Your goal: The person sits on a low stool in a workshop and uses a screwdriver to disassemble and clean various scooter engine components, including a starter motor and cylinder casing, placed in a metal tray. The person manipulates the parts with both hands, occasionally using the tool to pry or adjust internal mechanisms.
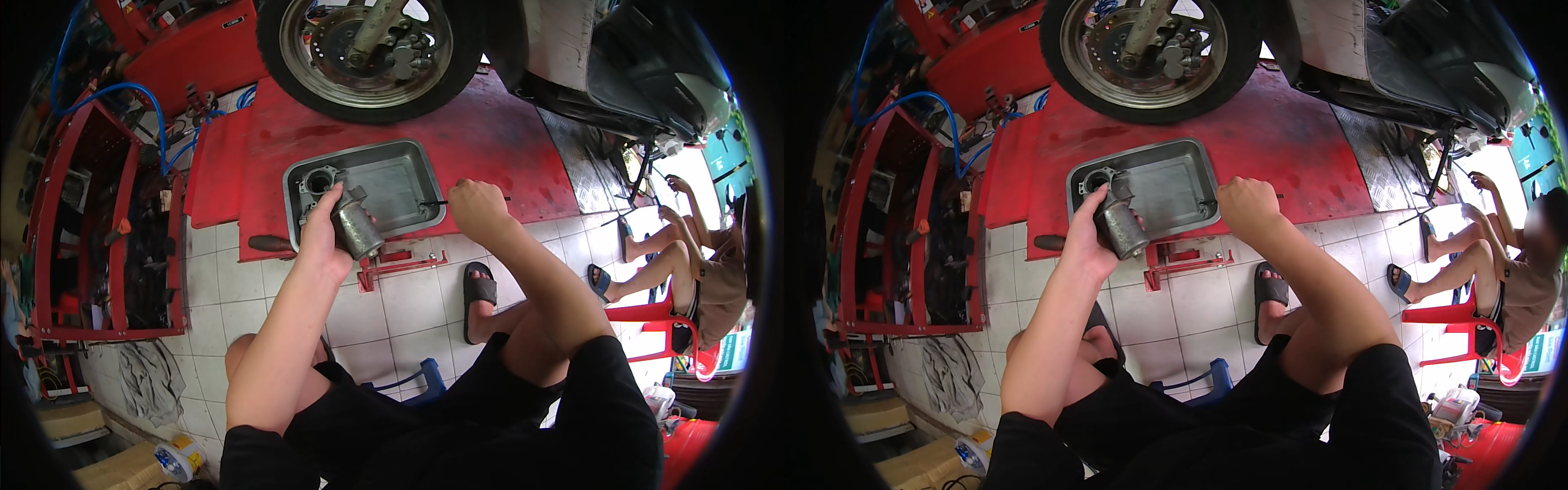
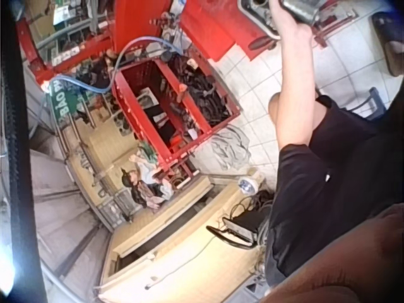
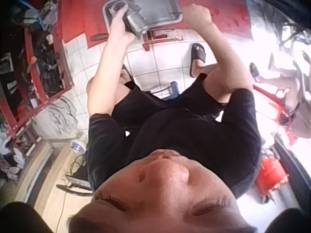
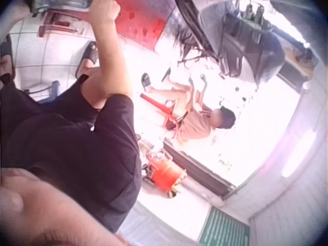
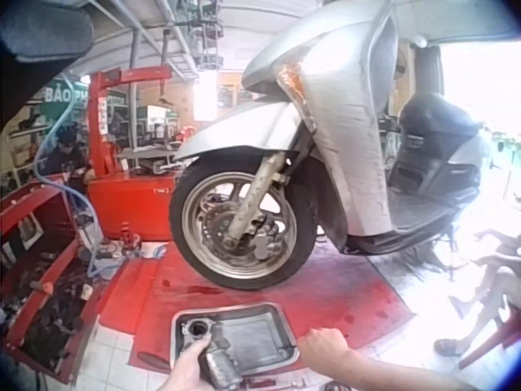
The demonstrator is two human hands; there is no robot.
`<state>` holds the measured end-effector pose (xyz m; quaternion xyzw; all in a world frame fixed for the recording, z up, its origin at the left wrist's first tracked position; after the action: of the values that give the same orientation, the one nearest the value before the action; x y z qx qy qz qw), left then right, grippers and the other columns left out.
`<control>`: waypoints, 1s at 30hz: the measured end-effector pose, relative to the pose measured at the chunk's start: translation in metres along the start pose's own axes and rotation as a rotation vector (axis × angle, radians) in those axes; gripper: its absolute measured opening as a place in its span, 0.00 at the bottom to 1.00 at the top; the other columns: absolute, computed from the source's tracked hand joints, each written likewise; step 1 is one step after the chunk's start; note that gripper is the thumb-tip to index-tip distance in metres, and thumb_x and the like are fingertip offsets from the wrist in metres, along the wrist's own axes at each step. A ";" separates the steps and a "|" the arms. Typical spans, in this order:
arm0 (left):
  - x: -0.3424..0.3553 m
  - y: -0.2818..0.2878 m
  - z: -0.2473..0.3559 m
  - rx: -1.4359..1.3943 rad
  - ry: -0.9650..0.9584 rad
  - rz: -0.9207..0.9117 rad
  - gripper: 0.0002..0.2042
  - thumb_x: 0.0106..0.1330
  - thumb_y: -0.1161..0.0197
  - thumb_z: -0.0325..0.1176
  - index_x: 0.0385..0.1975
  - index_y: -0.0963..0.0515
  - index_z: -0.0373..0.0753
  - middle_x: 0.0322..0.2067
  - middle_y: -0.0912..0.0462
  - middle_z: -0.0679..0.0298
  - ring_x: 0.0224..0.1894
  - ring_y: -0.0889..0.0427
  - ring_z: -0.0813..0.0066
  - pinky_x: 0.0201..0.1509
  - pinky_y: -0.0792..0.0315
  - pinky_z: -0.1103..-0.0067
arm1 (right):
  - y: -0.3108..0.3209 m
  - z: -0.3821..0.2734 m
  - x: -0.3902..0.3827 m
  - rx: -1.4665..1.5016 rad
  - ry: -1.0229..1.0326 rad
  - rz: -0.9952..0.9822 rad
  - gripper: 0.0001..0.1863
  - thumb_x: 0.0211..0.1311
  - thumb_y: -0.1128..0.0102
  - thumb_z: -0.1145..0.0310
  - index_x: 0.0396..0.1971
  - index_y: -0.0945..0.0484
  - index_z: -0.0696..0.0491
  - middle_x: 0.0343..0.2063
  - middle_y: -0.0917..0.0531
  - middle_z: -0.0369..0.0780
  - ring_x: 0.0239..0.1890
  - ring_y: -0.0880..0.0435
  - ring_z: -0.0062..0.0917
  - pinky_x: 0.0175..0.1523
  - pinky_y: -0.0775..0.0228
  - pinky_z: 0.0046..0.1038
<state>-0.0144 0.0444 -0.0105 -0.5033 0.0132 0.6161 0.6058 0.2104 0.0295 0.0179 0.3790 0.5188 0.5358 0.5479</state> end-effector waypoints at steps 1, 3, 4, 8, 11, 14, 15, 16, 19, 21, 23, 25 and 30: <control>0.001 0.000 0.000 0.003 -0.001 0.001 0.12 0.65 0.35 0.41 0.38 0.23 0.39 0.29 0.21 0.61 0.30 0.21 0.66 0.37 0.21 0.66 | 0.001 0.000 -0.001 0.003 -0.003 -0.005 0.06 0.56 0.43 0.72 0.31 0.17 0.53 0.32 0.14 0.42 0.37 0.12 0.35 0.39 0.20 0.35; 0.002 0.000 -0.001 -0.002 -0.005 0.000 0.12 0.65 0.35 0.41 0.38 0.23 0.39 0.29 0.21 0.61 0.30 0.21 0.66 0.37 0.22 0.66 | 0.002 0.000 -0.001 0.010 -0.006 -0.006 0.06 0.56 0.43 0.72 0.31 0.17 0.53 0.33 0.14 0.43 0.37 0.12 0.36 0.39 0.20 0.35; 0.002 0.000 -0.002 -0.005 -0.006 -0.001 0.12 0.65 0.35 0.41 0.38 0.23 0.39 0.29 0.21 0.61 0.30 0.21 0.66 0.37 0.22 0.66 | 0.002 0.000 -0.001 0.015 -0.005 -0.003 0.06 0.56 0.43 0.72 0.31 0.17 0.53 0.33 0.14 0.43 0.38 0.12 0.36 0.39 0.20 0.35; 0.003 -0.002 -0.002 -0.004 -0.012 -0.008 0.12 0.65 0.36 0.41 0.39 0.23 0.39 0.29 0.21 0.62 0.30 0.21 0.66 0.37 0.22 0.66 | 0.005 0.000 0.002 0.036 0.008 0.050 0.06 0.56 0.43 0.72 0.31 0.17 0.53 0.33 0.14 0.43 0.39 0.13 0.36 0.39 0.19 0.35; 0.004 -0.003 -0.004 0.005 -0.002 -0.015 0.12 0.66 0.36 0.41 0.40 0.23 0.40 0.29 0.21 0.62 0.30 0.21 0.67 0.37 0.22 0.66 | 0.002 -0.001 0.006 0.016 -0.003 0.043 0.06 0.56 0.42 0.73 0.31 0.17 0.53 0.33 0.15 0.43 0.38 0.13 0.36 0.39 0.19 0.35; 0.004 -0.003 -0.004 0.007 0.001 -0.030 0.12 0.66 0.36 0.41 0.41 0.24 0.40 0.30 0.21 0.62 0.30 0.21 0.67 0.38 0.22 0.66 | -0.001 -0.004 0.010 0.029 -0.025 0.018 0.06 0.55 0.41 0.73 0.32 0.17 0.52 0.34 0.15 0.42 0.39 0.13 0.36 0.40 0.19 0.35; 0.005 -0.003 -0.005 0.000 -0.006 -0.031 0.12 0.66 0.36 0.41 0.41 0.24 0.40 0.30 0.21 0.62 0.31 0.21 0.67 0.38 0.22 0.66 | -0.002 -0.004 0.010 0.032 -0.023 0.029 0.06 0.55 0.41 0.74 0.32 0.17 0.52 0.35 0.15 0.42 0.40 0.13 0.35 0.41 0.19 0.35; 0.005 -0.003 -0.005 -0.007 -0.013 -0.033 0.12 0.66 0.36 0.41 0.41 0.24 0.40 0.30 0.21 0.62 0.31 0.21 0.67 0.38 0.22 0.66 | -0.004 -0.004 0.011 0.036 -0.022 0.039 0.06 0.55 0.41 0.74 0.32 0.17 0.52 0.35 0.15 0.42 0.40 0.13 0.35 0.41 0.19 0.34; 0.006 -0.001 -0.004 0.014 -0.017 -0.021 0.14 0.65 0.37 0.44 0.40 0.25 0.40 0.29 0.21 0.58 0.32 0.20 0.62 0.41 0.21 0.65 | -0.004 -0.005 0.012 0.022 -0.031 0.025 0.07 0.54 0.40 0.74 0.33 0.18 0.53 0.37 0.16 0.42 0.42 0.14 0.35 0.42 0.19 0.33; 0.005 0.000 -0.003 0.012 -0.007 -0.020 0.14 0.65 0.36 0.44 0.40 0.25 0.40 0.29 0.21 0.58 0.32 0.20 0.62 0.41 0.21 0.65 | -0.003 -0.006 0.014 0.010 -0.039 0.022 0.07 0.55 0.40 0.73 0.34 0.18 0.53 0.37 0.16 0.42 0.42 0.14 0.34 0.43 0.19 0.33; 0.004 0.000 -0.002 0.003 0.001 -0.018 0.14 0.65 0.36 0.43 0.40 0.25 0.40 0.29 0.22 0.59 0.32 0.21 0.63 0.40 0.21 0.66 | -0.002 -0.007 0.016 0.003 -0.045 0.040 0.07 0.56 0.40 0.73 0.34 0.18 0.53 0.38 0.16 0.42 0.43 0.14 0.34 0.43 0.19 0.32; 0.004 -0.002 -0.002 -0.009 0.009 -0.016 0.13 0.65 0.35 0.42 0.40 0.24 0.39 0.29 0.22 0.61 0.31 0.21 0.66 0.37 0.22 0.66 | -0.009 -0.004 0.021 -0.007 -0.057 0.094 0.06 0.57 0.41 0.72 0.34 0.18 0.53 0.39 0.17 0.42 0.44 0.15 0.33 0.43 0.19 0.32; 0.002 -0.001 -0.001 -0.003 -0.012 -0.002 0.13 0.65 0.35 0.42 0.39 0.24 0.39 0.29 0.22 0.61 0.31 0.21 0.66 0.37 0.22 0.67 | -0.018 -0.002 0.027 -0.023 -0.064 0.125 0.06 0.58 0.43 0.72 0.33 0.17 0.53 0.40 0.17 0.42 0.44 0.15 0.32 0.43 0.19 0.31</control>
<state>-0.0124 0.0456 -0.0112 -0.5005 0.0080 0.6188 0.6055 0.2091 0.0528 -0.0046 0.4212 0.4702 0.5623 0.5341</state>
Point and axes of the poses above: each hand's wrist, its own x-axis towards the middle knuckle, its own y-axis out of the back of the hand, z = x × y, the point moved 6 cm from there along x, towards the middle knuckle
